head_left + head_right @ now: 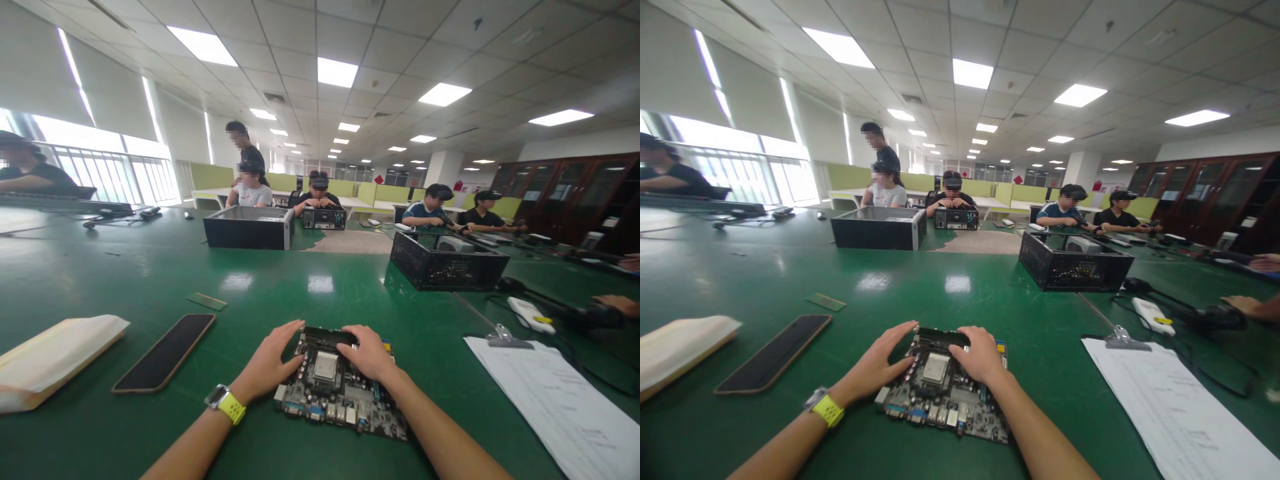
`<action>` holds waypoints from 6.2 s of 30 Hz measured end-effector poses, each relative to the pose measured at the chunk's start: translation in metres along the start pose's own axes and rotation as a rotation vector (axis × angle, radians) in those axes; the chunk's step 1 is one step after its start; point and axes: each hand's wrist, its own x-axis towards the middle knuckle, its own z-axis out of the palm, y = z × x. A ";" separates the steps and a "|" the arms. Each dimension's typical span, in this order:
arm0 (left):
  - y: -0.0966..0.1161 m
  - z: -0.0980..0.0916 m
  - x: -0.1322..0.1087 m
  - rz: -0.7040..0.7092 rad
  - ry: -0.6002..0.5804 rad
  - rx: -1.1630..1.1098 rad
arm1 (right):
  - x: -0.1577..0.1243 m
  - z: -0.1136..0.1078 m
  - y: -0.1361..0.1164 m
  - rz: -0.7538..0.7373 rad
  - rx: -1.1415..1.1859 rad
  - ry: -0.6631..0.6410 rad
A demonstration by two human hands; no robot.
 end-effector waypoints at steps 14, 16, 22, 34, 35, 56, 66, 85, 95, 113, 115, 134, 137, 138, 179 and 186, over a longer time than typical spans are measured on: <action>0.000 -0.003 0.000 -0.088 0.058 0.011 | -0.017 0.003 -0.028 -0.057 0.049 -0.019; 0.002 -0.004 0.000 -0.088 0.031 0.019 | -0.020 0.003 -0.032 -0.060 0.051 -0.033; 0.008 -0.007 0.002 -0.066 -0.024 0.052 | -0.020 0.005 -0.033 -0.053 0.059 -0.034; 0.007 -0.006 0.001 -0.075 -0.026 0.017 | -0.015 0.009 -0.028 -0.080 0.088 -0.028; 0.007 -0.006 0.001 -0.078 -0.027 0.012 | -0.015 0.009 -0.028 -0.079 0.084 -0.030; 0.001 -0.003 0.001 -0.118 0.030 -0.045 | -0.084 0.036 -0.131 -0.663 -0.266 -0.085; -0.001 -0.007 0.001 -0.121 0.120 0.000 | -0.077 0.058 -0.100 -0.819 -0.299 -0.141; 0.000 -0.008 0.001 -0.110 0.128 0.023 | 0.016 -0.026 0.072 -0.016 -0.252 0.079; 0.002 -0.007 0.002 -0.118 0.097 0.028 | 0.023 -0.033 0.079 0.127 -0.318 0.099; 0.008 0.000 -0.004 -0.025 -0.063 -0.009 | -0.070 -0.005 -0.119 -0.238 -0.109 -0.243; 0.008 0.000 -0.004 -0.038 -0.076 -0.011 | -0.051 -0.015 -0.107 -0.211 -0.075 -0.126; 0.012 -0.006 0.001 -0.117 -0.106 -0.016 | -0.011 -0.005 -0.017 0.035 -0.002 -0.002; 0.015 -0.007 0.002 -0.091 -0.101 0.007 | -0.013 -0.003 -0.018 0.059 -0.004 0.022; 0.015 -0.007 0.002 -0.086 -0.097 0.012 | -0.013 -0.002 -0.018 0.066 0.000 0.025; 0.007 -0.009 0.004 -0.072 -0.003 -0.107 | -0.011 0.004 -0.013 0.070 0.079 0.060; 0.003 -0.010 0.003 -0.123 -0.014 -0.076 | -0.011 0.004 -0.012 0.074 0.095 0.068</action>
